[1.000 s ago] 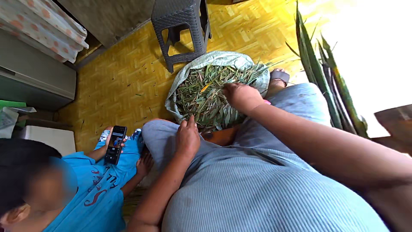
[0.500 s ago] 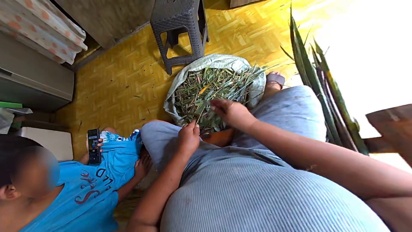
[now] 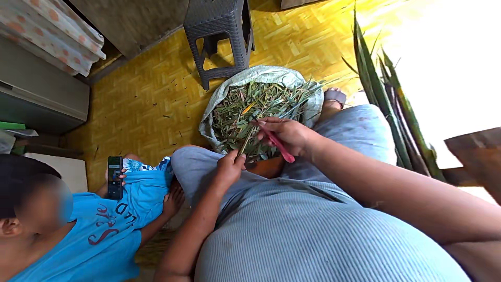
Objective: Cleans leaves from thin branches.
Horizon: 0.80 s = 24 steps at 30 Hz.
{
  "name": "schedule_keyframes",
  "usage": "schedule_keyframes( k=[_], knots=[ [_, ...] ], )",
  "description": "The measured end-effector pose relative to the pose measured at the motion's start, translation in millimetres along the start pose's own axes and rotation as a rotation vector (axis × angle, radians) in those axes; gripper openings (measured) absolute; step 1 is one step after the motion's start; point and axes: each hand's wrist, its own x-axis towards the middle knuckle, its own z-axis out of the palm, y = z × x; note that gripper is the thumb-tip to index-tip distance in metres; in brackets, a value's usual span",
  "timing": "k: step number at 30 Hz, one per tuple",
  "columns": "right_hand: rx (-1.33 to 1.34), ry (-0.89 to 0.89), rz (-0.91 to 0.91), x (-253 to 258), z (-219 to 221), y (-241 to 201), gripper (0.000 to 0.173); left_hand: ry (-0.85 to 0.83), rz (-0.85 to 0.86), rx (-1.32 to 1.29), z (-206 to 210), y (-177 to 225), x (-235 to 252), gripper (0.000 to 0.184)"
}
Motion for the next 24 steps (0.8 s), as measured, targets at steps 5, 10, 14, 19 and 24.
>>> schedule_keyframes(
  k=[5,10,14,19,24],
  knots=[
    [-0.719,0.082,-0.247,-1.0,-8.1,6.4,0.038,0.017,-0.113,-0.043,-5.9,-4.0,0.1,0.030],
    [-1.184,-0.055,-0.550,-20.1,16.3,35.4,0.035,0.093,-0.135,0.073,-3.5,5.5,8.9,0.033],
    [-1.257,-0.036,-0.606,-17.9,21.2,40.7,0.033,0.109,-0.091,0.184,-1.6,8.6,16.2,0.032],
    [-1.420,0.090,-0.615,3.2,8.0,34.3,0.036,0.102,-0.073,0.256,-1.3,13.7,18.5,0.035],
    [-1.436,0.227,-0.336,25.2,-10.1,3.7,0.041,0.124,-0.058,0.318,-3.3,10.6,20.1,0.034]
  ],
)
